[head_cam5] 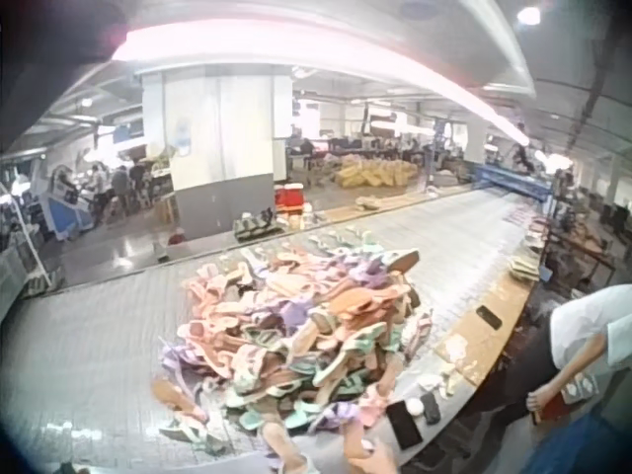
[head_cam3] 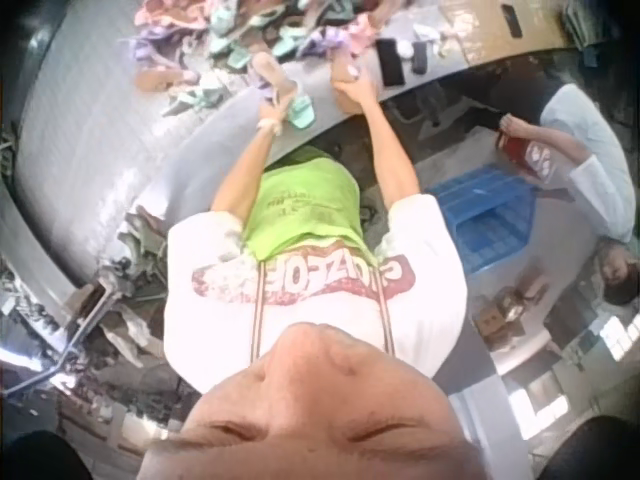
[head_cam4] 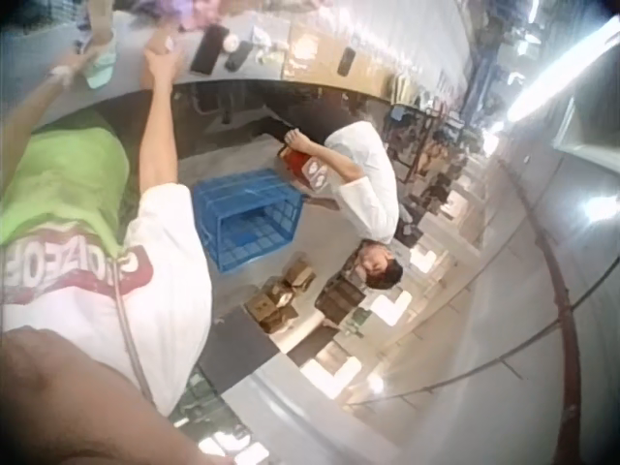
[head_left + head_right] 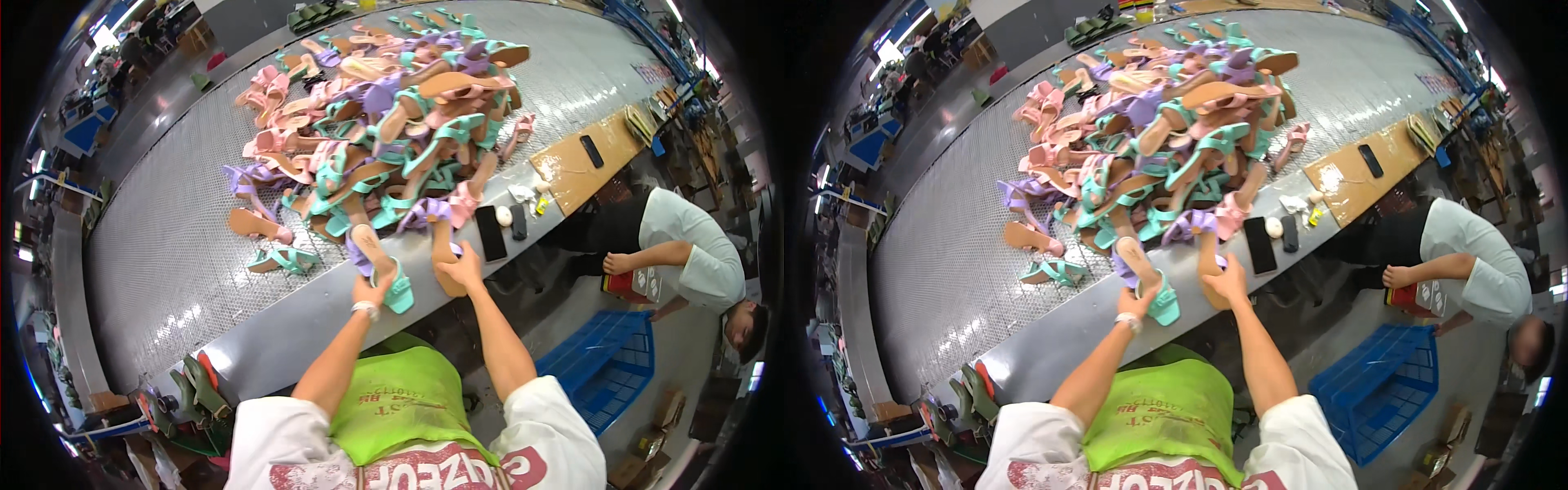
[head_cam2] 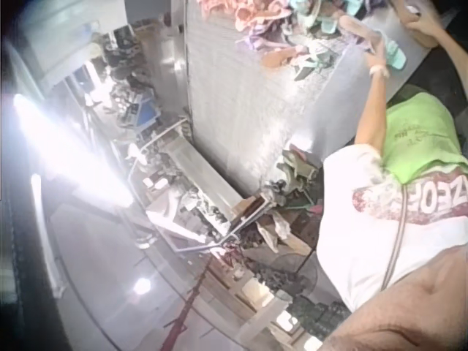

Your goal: The person empties a blue basket of pastel-colored sandals onto a perforated metal table. They then pick up individual sandals, inspect them, and place them into a green bag. Another person is visible in the background performing similar sorting actions.

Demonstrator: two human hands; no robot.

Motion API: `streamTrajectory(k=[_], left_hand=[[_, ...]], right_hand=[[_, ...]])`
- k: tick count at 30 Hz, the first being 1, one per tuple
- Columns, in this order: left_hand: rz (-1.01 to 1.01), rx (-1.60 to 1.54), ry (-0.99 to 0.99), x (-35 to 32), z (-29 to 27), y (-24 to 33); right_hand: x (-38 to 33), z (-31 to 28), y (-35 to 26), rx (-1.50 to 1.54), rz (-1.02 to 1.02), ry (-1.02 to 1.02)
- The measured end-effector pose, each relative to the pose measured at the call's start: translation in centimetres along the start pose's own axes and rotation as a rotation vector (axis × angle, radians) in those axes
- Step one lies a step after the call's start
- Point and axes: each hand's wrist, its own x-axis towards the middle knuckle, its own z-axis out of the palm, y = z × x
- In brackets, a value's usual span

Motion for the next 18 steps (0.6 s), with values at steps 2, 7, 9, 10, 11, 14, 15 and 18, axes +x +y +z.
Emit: streamTrajectory(k=[2,7,9,10,11,14,15,18], left_hand=[[-0.182,0.017,-0.116,1.5,0.8,-1.9],[-0.266,-0.487,-0.231,-1.4,-5.5,-2.9],[-0.203,-0.632,-0.156,-1.4,-11.7,-4.3],[-0.147,-0.576,-0.128,-1.1,-15.1,-4.5],[-0.092,-0.519,-0.104,-0.7,-18.5,-4.5],[0.059,-0.462,-0.011,1.8,-24.7,-3.6],[0.129,-0.471,-0.014,2.8,-25.6,-2.6],[0.133,-0.308,-0.066,7.0,-28.6,-3.7]], right_hand=[[-2.5,1.1,-2.4,0.224,-0.007,-0.014],[-10.5,2.9,-13.6,0.354,-0.134,-0.179],[-11.0,4.2,-20.2,0.368,-0.231,-0.331],[-10.7,5.3,-22.9,0.381,-0.285,-0.399],[-10.2,7.5,-24.5,0.394,-0.374,-0.405],[-7.8,11.8,-30.6,0.395,-0.489,-0.594],[-6.7,12.4,-31.7,0.453,-0.507,-0.588],[-2.4,12.3,-33.6,0.598,-0.627,-0.492]])
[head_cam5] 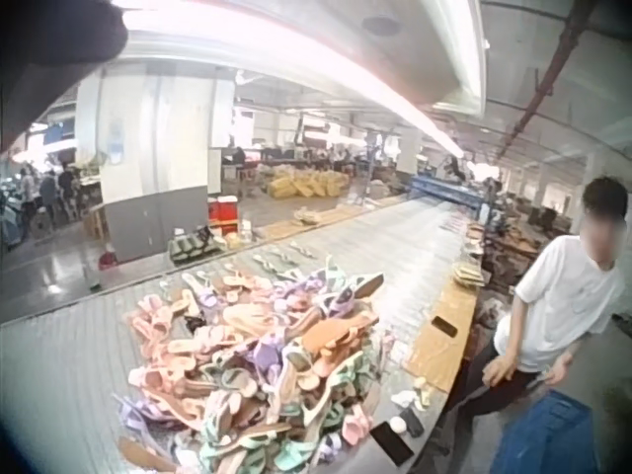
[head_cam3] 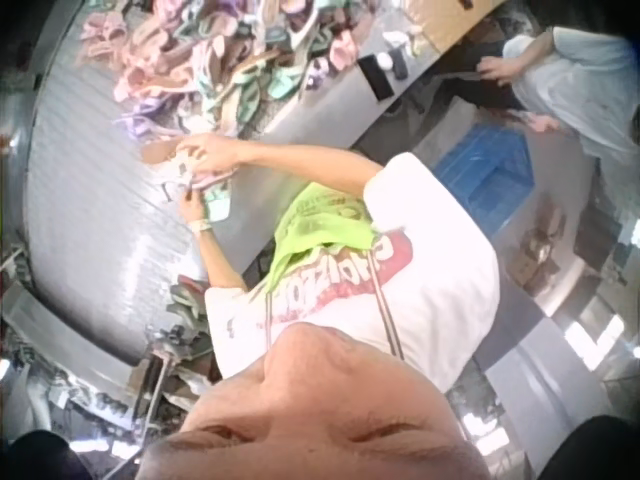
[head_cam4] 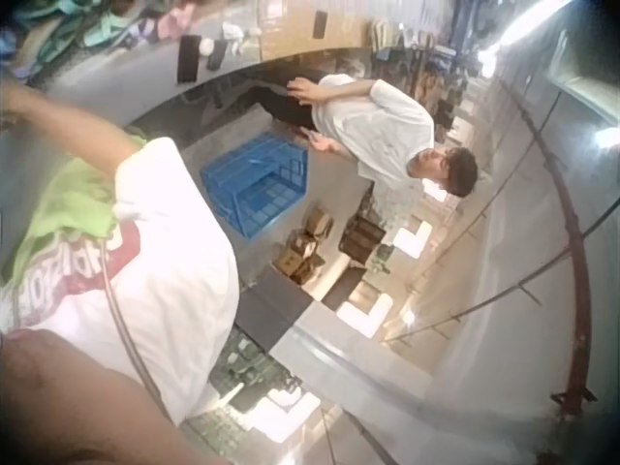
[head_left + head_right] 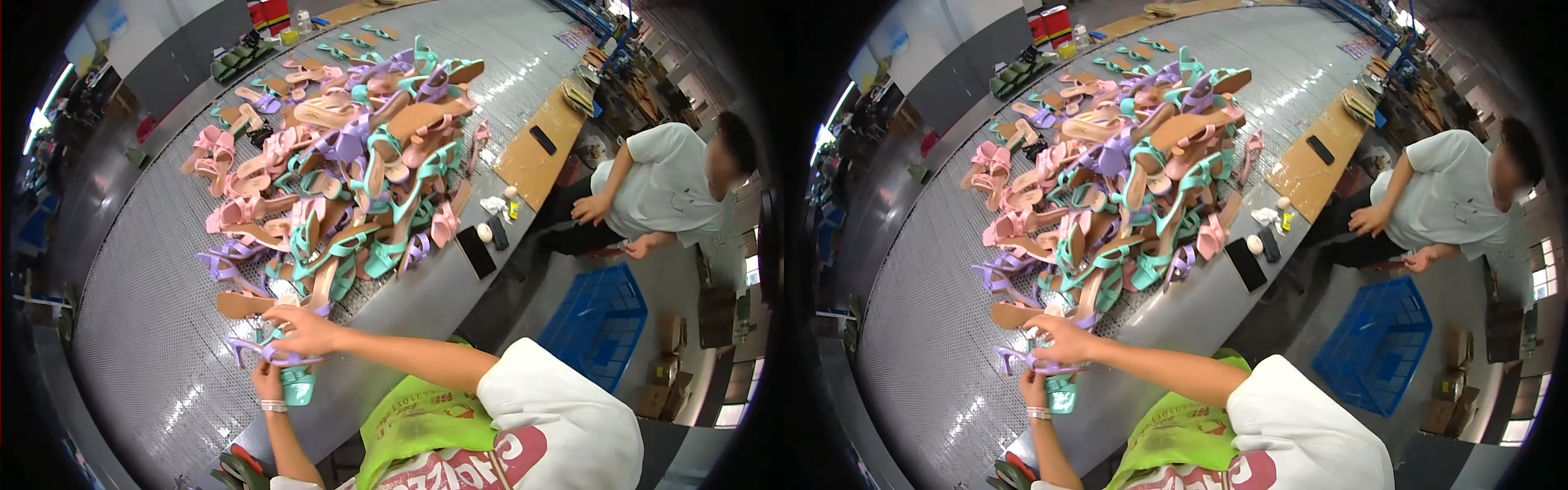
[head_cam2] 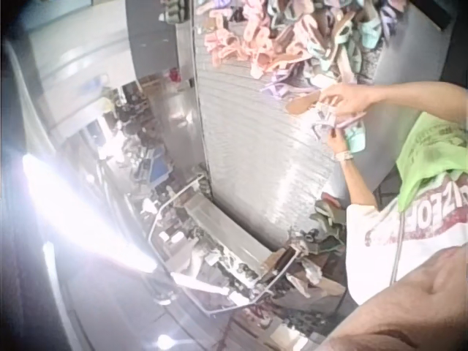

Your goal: The person empties a blue basket of pastel-colored sandals onto a perforated metal table. They then pick up individual sandals, inspect them, and place them into a green bag. Another person is visible in the background performing similar sorting actions.

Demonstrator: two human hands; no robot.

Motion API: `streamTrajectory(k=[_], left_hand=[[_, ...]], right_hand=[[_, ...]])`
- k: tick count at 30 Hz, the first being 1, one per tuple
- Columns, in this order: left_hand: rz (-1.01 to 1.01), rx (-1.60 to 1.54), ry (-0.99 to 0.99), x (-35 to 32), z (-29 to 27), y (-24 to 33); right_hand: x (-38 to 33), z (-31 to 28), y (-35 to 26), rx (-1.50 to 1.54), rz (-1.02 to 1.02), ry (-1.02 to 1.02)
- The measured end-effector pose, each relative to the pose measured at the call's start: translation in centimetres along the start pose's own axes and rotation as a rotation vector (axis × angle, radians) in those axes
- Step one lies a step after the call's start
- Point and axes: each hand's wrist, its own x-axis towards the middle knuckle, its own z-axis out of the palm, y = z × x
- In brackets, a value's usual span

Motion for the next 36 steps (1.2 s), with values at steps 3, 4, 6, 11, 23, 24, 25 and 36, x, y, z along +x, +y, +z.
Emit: streamTrajectory(k=[3,4,6,11,23,24,25,36], left_hand=[[-0.146,0.081,-0.043,5.1,-5.9,-2.2],[-0.013,0.242,-0.084,6.8,-8.5,-3.3],[-0.413,-0.46,0.165,7.5,-5.0,2.4],[0.046,0.106,0.577,7.6,-6.3,3.5],[0.921,0.807,-0.002,12.5,33.4,22.5],[0.948,0.817,0.047,13.2,33.2,21.2],[0.976,0.81,0.086,13.6,33.2,19.9],[1.006,0.503,0.08,15.8,23.2,15.1]], right_hand=[[0.7,-4.4,1.7,0.063,-0.049,0.161],[0.3,-7.3,1.7,0.139,0.053,0.207],[-1.4,-15.6,6.3,0.147,0.005,0.643],[-1.3,-41.8,17.2,-0.007,0.059,1.41],[7.8,-61.4,24.7,0.473,0.272,0.75],[7.7,-60.9,24.4,0.44,0.274,0.769],[7.3,-60.6,23.5,0.4,0.278,0.788],[9.6,-50.8,16.3,0.179,0.274,0.738]])
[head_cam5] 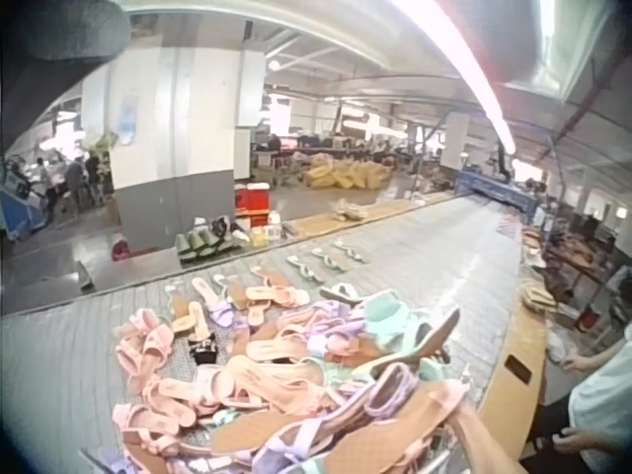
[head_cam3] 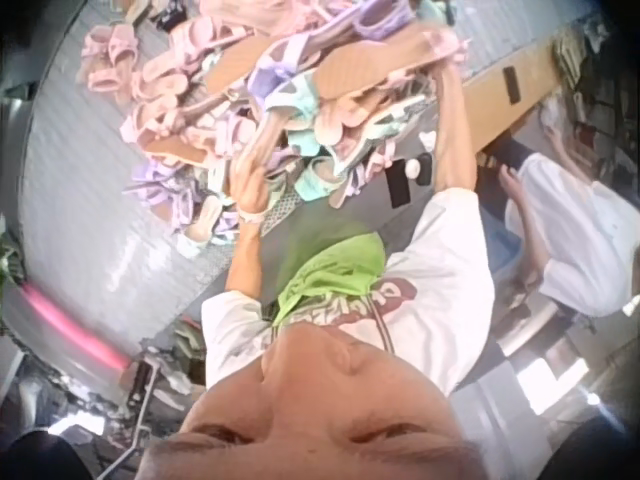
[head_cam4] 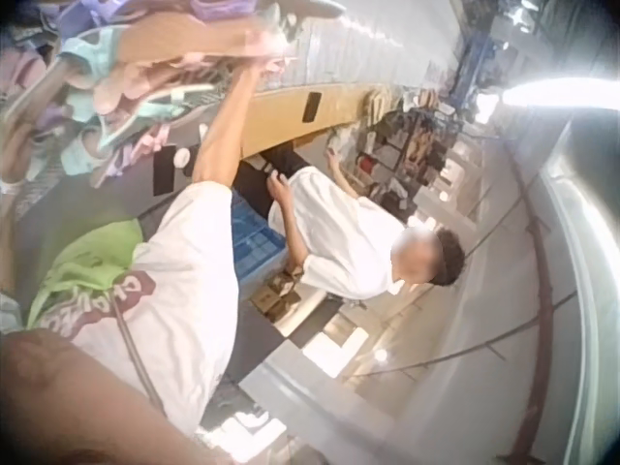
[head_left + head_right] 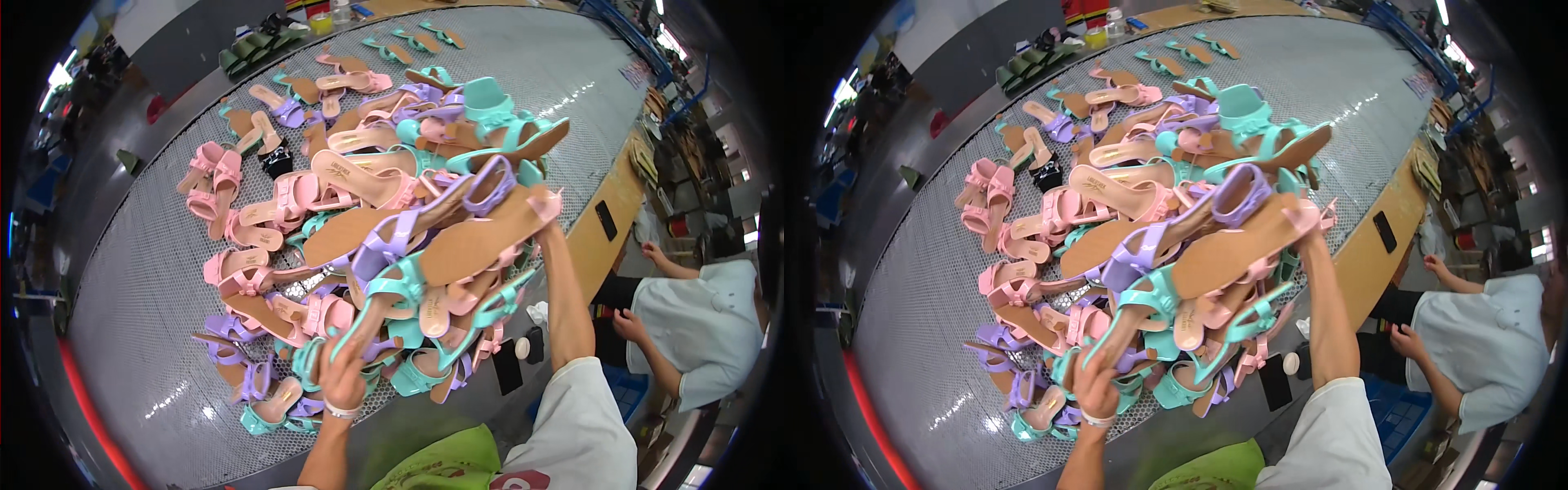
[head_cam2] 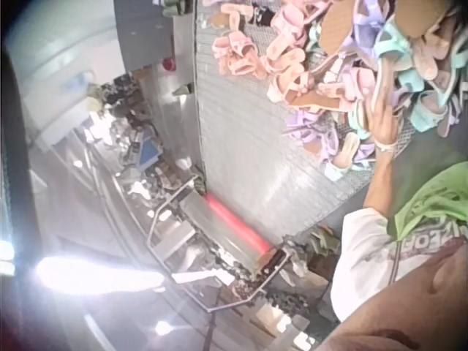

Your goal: The person empties a blue basket of pastel-colored sandals onto a perforated metal table. They then pick up individual sandals, inspect them, and place them into a green bag. Another person is visible in the background performing similar sorting actions.

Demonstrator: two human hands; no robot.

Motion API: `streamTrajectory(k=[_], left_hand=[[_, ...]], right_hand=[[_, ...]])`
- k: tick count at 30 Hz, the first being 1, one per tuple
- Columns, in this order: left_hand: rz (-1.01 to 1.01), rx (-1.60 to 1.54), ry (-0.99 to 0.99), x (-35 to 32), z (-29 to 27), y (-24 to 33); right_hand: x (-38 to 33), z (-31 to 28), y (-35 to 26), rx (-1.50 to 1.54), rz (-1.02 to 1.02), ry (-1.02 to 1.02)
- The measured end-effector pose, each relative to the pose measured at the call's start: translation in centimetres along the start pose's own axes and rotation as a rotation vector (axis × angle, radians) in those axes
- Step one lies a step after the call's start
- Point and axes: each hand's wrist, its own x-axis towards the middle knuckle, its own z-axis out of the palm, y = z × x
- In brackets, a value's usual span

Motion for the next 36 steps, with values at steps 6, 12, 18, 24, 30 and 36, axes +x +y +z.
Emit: streamTrajectory(k=[6,12,18,24,30,36], left_hand=[[-0.269,-0.194,-0.09,2.0,-2.8,-0.3],[-0.38,0.045,-0.299,1.6,-3.4,3.4],[-0.302,0.215,-0.321,4.0,-1.5,7.0],[-0.314,0.396,-0.451,6.1,2.2,5.4],[-0.366,0.409,-0.523,5.4,2.8,5.3],[-0.237,0.518,-0.69,7.2,2.9,4.5]], right_hand=[[-0.6,3.7,-3.8,-0.079,0.005,-0.136],[1.0,1.5,-1.0,0.203,0.215,-0.153],[3.3,-0.6,0.0,-0.354,0.1,-0.285],[5.0,-2.1,3.5,-0.18,0.229,-0.222],[6.3,-2.4,5.1,-0.36,0.158,-0.232],[6.8,-5.0,2.6,-0.804,-0.162,-0.576]])
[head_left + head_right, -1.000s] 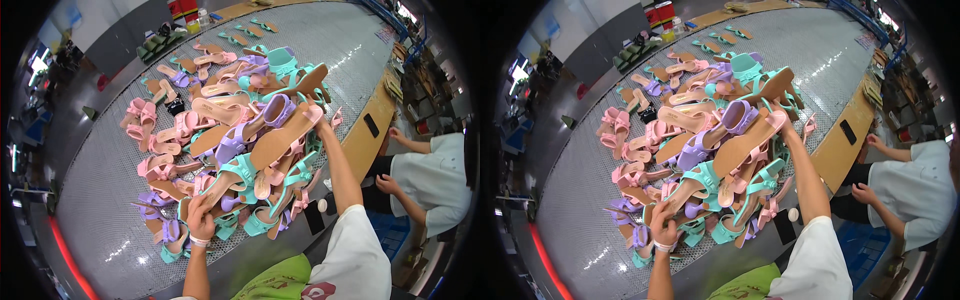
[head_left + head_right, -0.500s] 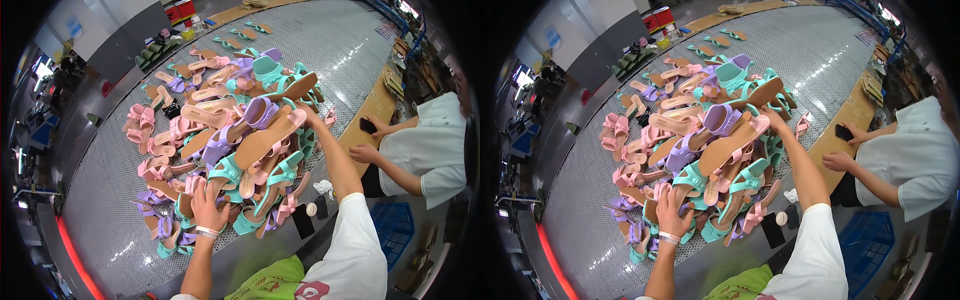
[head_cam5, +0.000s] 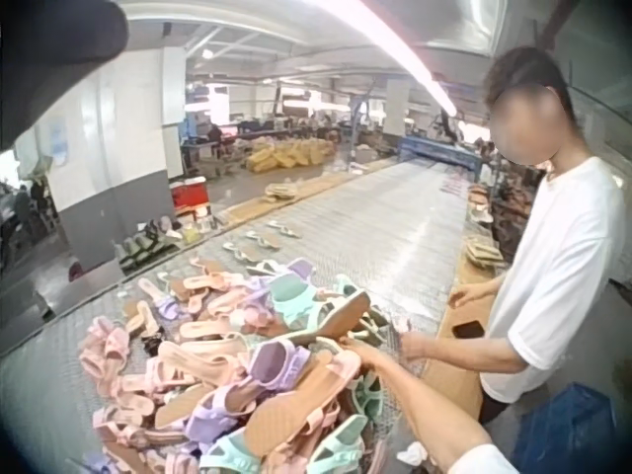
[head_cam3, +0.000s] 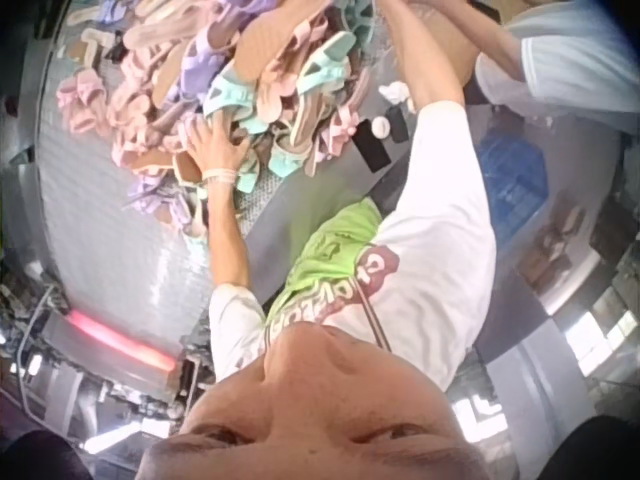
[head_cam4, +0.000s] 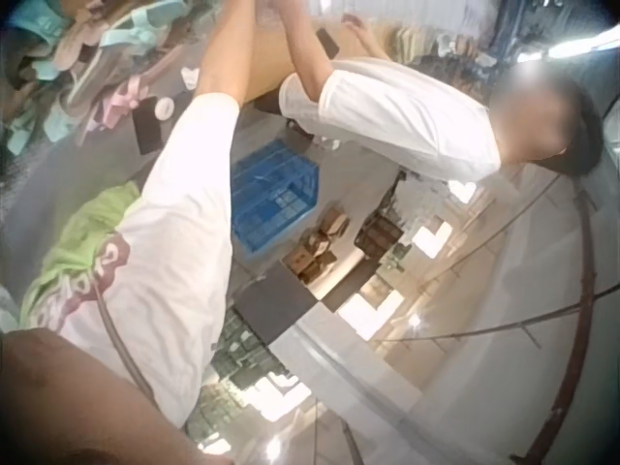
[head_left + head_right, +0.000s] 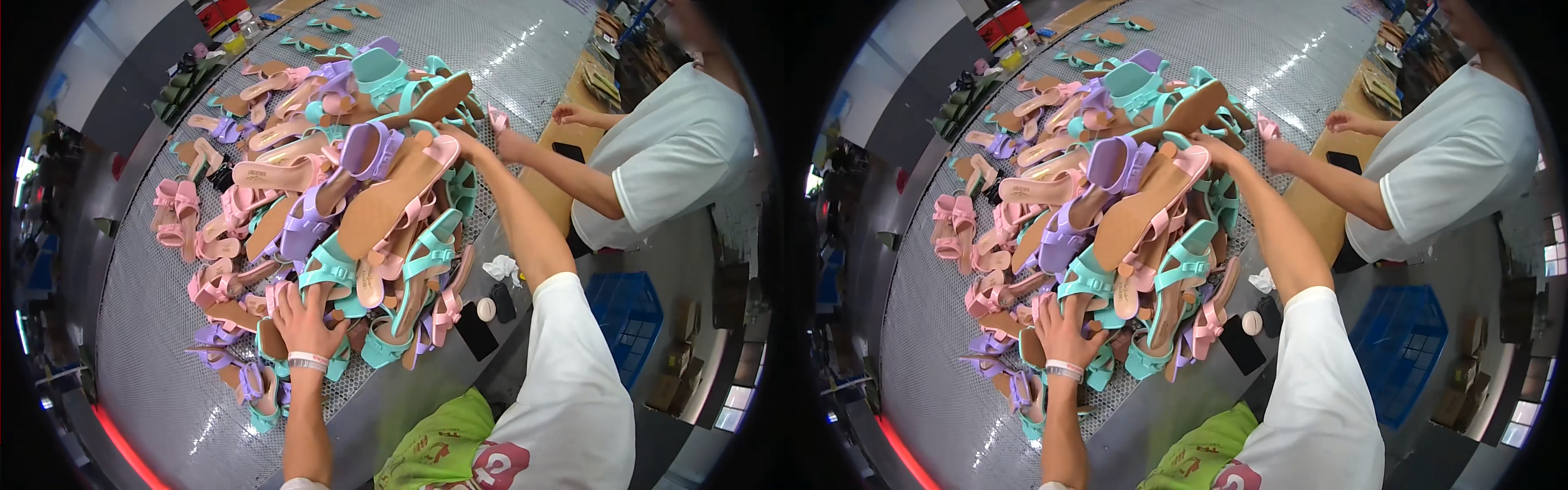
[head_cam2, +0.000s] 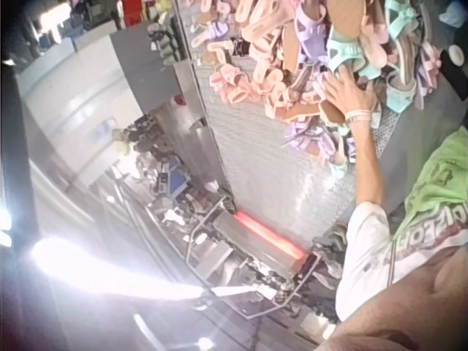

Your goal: The person empties a blue basket of pastel-colored sandals onto a perforated metal table. They then pick up individual sandals, inspect them, and place them into a green bag. Another person is visible in the background performing similar sorting actions.

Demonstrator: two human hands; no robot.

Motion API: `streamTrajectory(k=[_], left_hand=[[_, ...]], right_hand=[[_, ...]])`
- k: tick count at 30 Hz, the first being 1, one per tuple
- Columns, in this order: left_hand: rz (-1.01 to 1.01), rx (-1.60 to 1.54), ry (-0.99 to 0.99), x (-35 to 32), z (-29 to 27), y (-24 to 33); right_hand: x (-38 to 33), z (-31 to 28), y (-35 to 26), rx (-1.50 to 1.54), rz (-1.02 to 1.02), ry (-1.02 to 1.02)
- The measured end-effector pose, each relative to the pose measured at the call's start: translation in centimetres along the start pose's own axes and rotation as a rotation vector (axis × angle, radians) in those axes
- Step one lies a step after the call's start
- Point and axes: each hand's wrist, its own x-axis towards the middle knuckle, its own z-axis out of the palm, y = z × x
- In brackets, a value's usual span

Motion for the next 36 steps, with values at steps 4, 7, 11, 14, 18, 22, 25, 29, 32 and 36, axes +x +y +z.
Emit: streamTrajectory(k=[4,7,11,14,18,22,25,29,32,36], left_hand=[[-0.007,-0.2,-0.182,0.5,-0.5,-2.9],[0.065,-0.189,-0.022,-1.3,-0.1,-5.5],[0.109,-0.138,0.01,-2.7,-0.5,-7.3],[0.171,-0.07,0.127,-3.9,-2.1,-9.1],[0.013,-0.119,0.057,-7.6,-1.5,-12.5],[-0.117,-0.188,0.083,-11.0,-2.3,-15.9],[-0.169,-0.239,0.129,-14.8,-2.8,-19.2],[-0.235,-0.354,0.134,-19.2,-3.5,-21.1],[-0.234,-0.409,0.317,-21.6,-1.6,-23.3],[-0.186,-0.51,0.503,-21.8,-1.0,-24.2]], right_hand=[[0.0,1.1,-1.5,0.135,0.071,0.067],[-0.1,2.8,-6.9,0.206,0.074,0.067],[-1.5,4.1,-6.8,-0.266,-0.107,0.142],[-0.9,5.6,-6.9,-0.04,0.032,0.171],[1.2,9.3,-10.0,-0.039,0.252,0.188],[1.5,14.7,-23.2,-0.058,0.247,-0.169],[2.1,23.4,-29.7,-0.111,0.025,-0.28],[1.6,29.2,-35.4,-0.268,-0.047,-0.295],[1.4,33.3,-38.3,-0.232,-0.101,-0.29],[0.9,33.5,-40.0,-0.363,-0.215,-0.25]])
